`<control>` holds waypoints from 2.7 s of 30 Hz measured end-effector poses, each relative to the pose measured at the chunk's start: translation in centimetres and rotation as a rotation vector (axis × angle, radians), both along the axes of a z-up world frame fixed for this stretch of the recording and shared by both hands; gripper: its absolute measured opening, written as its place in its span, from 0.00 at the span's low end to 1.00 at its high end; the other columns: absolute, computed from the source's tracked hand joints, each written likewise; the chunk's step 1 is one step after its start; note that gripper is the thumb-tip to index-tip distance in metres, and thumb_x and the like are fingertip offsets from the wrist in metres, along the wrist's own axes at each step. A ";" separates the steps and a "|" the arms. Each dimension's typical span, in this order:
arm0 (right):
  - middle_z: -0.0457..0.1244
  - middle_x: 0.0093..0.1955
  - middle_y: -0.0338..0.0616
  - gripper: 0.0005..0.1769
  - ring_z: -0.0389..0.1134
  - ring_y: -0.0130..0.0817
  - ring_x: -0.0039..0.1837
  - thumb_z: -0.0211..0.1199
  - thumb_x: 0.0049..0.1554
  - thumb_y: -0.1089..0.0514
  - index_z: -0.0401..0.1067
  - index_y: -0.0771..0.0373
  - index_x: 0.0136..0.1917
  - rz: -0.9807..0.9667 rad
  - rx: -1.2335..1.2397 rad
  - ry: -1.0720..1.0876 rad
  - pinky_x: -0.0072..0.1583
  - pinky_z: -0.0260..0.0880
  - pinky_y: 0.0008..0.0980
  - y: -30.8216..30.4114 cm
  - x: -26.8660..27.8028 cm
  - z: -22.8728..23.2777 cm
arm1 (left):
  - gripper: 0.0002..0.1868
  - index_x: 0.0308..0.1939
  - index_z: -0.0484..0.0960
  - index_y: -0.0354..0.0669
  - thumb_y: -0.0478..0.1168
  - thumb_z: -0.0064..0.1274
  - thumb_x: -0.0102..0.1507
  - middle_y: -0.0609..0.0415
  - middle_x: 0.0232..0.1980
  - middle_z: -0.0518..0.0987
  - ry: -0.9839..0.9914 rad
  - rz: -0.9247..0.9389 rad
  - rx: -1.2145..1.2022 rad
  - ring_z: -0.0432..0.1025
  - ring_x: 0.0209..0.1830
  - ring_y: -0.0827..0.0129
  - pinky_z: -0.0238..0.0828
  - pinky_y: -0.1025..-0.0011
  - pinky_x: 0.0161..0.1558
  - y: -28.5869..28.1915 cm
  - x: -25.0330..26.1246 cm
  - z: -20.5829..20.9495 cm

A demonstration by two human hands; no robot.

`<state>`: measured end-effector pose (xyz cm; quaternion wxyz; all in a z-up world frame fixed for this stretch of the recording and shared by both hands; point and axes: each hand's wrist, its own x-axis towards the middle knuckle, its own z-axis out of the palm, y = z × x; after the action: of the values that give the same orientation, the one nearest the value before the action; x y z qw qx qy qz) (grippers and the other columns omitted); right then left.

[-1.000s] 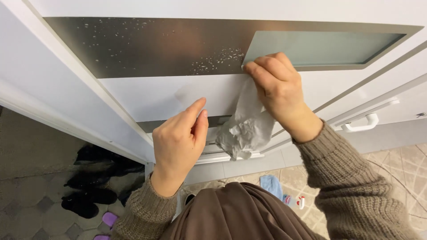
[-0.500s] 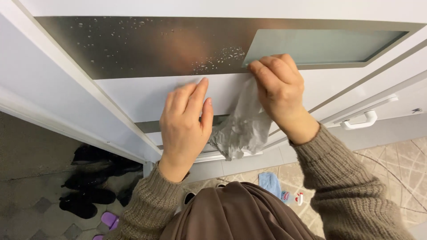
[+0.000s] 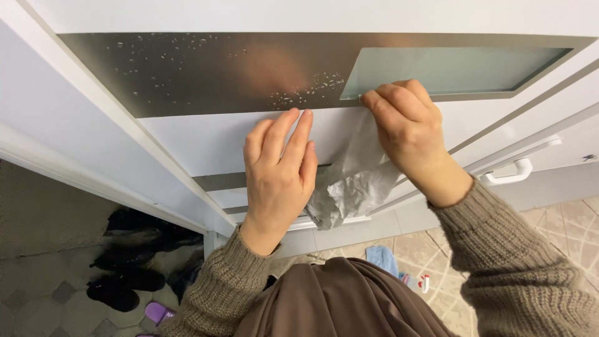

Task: The person cleans the glass and metal panels of a door using a spray bottle and a cloth.

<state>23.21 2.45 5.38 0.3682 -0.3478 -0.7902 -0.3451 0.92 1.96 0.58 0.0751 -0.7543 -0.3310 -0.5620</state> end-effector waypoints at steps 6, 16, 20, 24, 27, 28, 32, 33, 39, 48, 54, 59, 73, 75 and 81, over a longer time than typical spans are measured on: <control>0.65 0.42 0.49 0.08 0.70 0.48 0.45 0.60 0.66 0.72 0.78 0.69 0.45 0.019 -0.002 0.015 0.47 0.75 0.39 0.1 -0.9 0.1 | 0.17 0.61 0.82 0.42 0.35 0.54 0.67 0.52 0.60 0.75 0.001 0.009 0.001 0.64 0.56 0.57 0.66 0.61 0.53 -0.4 0.9 0.3; 0.66 0.42 0.48 0.10 0.69 0.45 0.43 0.59 0.65 0.71 0.79 0.67 0.44 0.080 -0.022 0.093 0.47 0.75 0.37 0.4 -1.7 -0.4 | 0.14 0.56 0.84 0.40 0.34 0.56 0.66 0.51 0.54 0.76 -0.020 -0.022 0.007 0.65 0.52 0.55 0.66 0.59 0.51 -0.8 1.3 0.8; 0.66 0.43 0.53 0.09 0.69 0.51 0.44 0.58 0.67 0.70 0.79 0.70 0.48 0.053 -0.048 -0.004 0.48 0.73 0.42 -2.0 6.7 0.1 | 0.16 0.58 0.83 0.38 0.32 0.57 0.66 0.49 0.52 0.76 -0.015 -0.037 -0.010 0.65 0.52 0.53 0.66 0.58 0.53 -0.4 1.2 0.2; 0.66 0.49 0.55 0.07 0.66 0.50 0.47 0.62 0.72 0.74 0.81 0.75 0.53 -0.276 -0.055 -0.168 0.50 0.71 0.40 -5.6 16.4 -0.2 | 0.14 0.58 0.83 0.40 0.33 0.56 0.67 0.51 0.54 0.76 0.018 0.010 -0.071 0.65 0.51 0.54 0.68 0.59 0.54 -1.1 1.1 0.3; 0.66 0.53 0.49 0.10 0.63 0.43 0.49 0.62 0.71 0.79 0.82 0.72 0.55 -0.490 -0.010 -0.283 0.52 0.70 0.33 -6.7 20.3 -0.3 | 0.13 0.57 0.83 0.41 0.32 0.56 0.68 0.51 0.55 0.76 0.043 0.026 -0.094 0.65 0.50 0.54 0.71 0.60 0.54 -1.5 1.2 0.7; 0.65 0.53 0.46 0.15 0.62 0.40 0.49 0.57 0.69 0.81 0.80 0.69 0.55 -0.535 0.001 -0.335 0.53 0.70 0.31 -6.9 21.1 -0.2 | 0.13 0.57 0.83 0.41 0.31 0.57 0.68 0.51 0.54 0.76 0.041 0.022 -0.090 0.65 0.50 0.54 0.71 0.60 0.54 -1.5 1.2 0.8; 0.67 0.52 0.48 0.10 0.63 0.46 0.50 0.67 0.70 0.79 0.82 0.69 0.53 -0.473 -0.066 0.004 0.52 0.67 0.38 -5.9 19.9 -2.1 | 0.13 0.57 0.84 0.41 0.32 0.56 0.68 0.51 0.55 0.76 0.049 0.042 -0.099 0.65 0.50 0.53 0.71 0.60 0.53 -1.5 0.6 0.7; 0.67 0.51 0.50 0.09 0.64 0.47 0.51 0.68 0.69 0.80 0.81 0.71 0.52 -0.447 -0.052 0.053 0.53 0.68 0.40 -5.7 18.8 -2.2 | 0.12 0.56 0.84 0.41 0.32 0.56 0.68 0.51 0.54 0.77 0.048 0.034 -0.100 0.65 0.50 0.54 0.71 0.60 0.53 -1.6 0.5 0.7; 0.64 0.42 0.46 0.05 0.69 0.46 0.46 0.69 0.64 0.69 0.79 0.62 0.46 -0.243 -0.052 0.177 0.49 0.72 0.37 -1.7 4.4 -2.0 | 0.15 0.57 0.84 0.40 0.32 0.59 0.65 0.52 0.49 0.76 -0.012 -0.053 -0.058 0.65 0.49 0.56 0.69 0.61 0.49 -1.1 0.6 0.2; 0.65 0.39 0.41 0.04 0.68 0.27 0.44 0.70 0.58 0.66 0.78 0.66 0.48 0.375 -0.636 1.204 0.50 0.77 0.29 -1.3 -3.5 -1.6 | 0.15 0.60 0.79 0.37 0.36 0.51 0.70 0.46 0.51 0.77 -0.141 -0.287 -0.278 0.72 0.52 0.51 0.72 0.58 0.51 -2.0 0.5 1.8; 0.67 0.40 0.44 0.05 0.72 0.30 0.44 0.65 0.60 0.67 0.75 0.68 0.51 0.727 -0.774 1.689 0.50 0.77 0.30 -2.8 -3.5 -2.5 | 0.16 0.58 0.80 0.40 0.45 0.51 0.71 0.44 0.48 0.81 -0.216 -0.546 -0.585 0.77 0.53 0.48 0.72 0.56 0.52 -1.3 1.9 0.7; 0.66 0.40 0.41 0.06 0.72 0.29 0.45 0.64 0.62 0.66 0.73 0.67 0.53 0.772 -0.738 1.762 0.51 0.77 0.28 -3.8 -2.5 -2.8 | 0.09 0.43 0.86 0.46 0.46 0.56 0.69 0.55 0.34 0.82 -0.298 -0.539 -0.612 0.79 0.37 0.65 0.74 0.68 0.42 -1.4 2.7 0.3; 0.65 0.46 0.49 0.15 0.66 0.27 0.49 0.72 0.54 0.70 0.76 0.73 0.55 0.376 -0.634 1.109 0.50 0.70 0.26 -6.6 2.4 -3.3 | 0.09 0.49 0.85 0.47 0.40 0.49 0.72 0.56 0.33 0.80 -0.302 -0.574 -0.444 0.76 0.33 0.68 0.75 0.71 0.38 -1.6 4.5 3.0; 0.65 0.44 0.52 0.10 0.67 0.32 0.47 0.72 0.55 0.71 0.78 0.74 0.51 0.348 -0.559 1.011 0.49 0.69 0.28 -7.3 4.1 -2.9 | 0.09 0.49 0.86 0.47 0.40 0.50 0.72 0.57 0.32 0.78 -0.288 -0.578 -0.437 0.74 0.32 0.69 0.74 0.71 0.37 -1.1 4.7 2.7; 0.66 0.42 0.57 0.07 0.69 0.52 0.53 0.56 0.47 0.68 0.75 0.69 0.33 0.540 -0.447 0.896 0.56 0.70 0.42 -7.3 7.9 -4.2 | 0.08 0.50 0.85 0.50 0.39 0.51 0.72 0.60 0.28 0.72 -0.239 -0.595 -0.426 0.67 0.26 0.75 0.69 0.76 0.31 -1.5 6.0 2.2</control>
<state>31.16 -4.86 1.15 0.6602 -0.3153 -0.6713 0.1182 6.91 0.48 2.79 -0.2890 -0.7452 -0.2135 -0.5617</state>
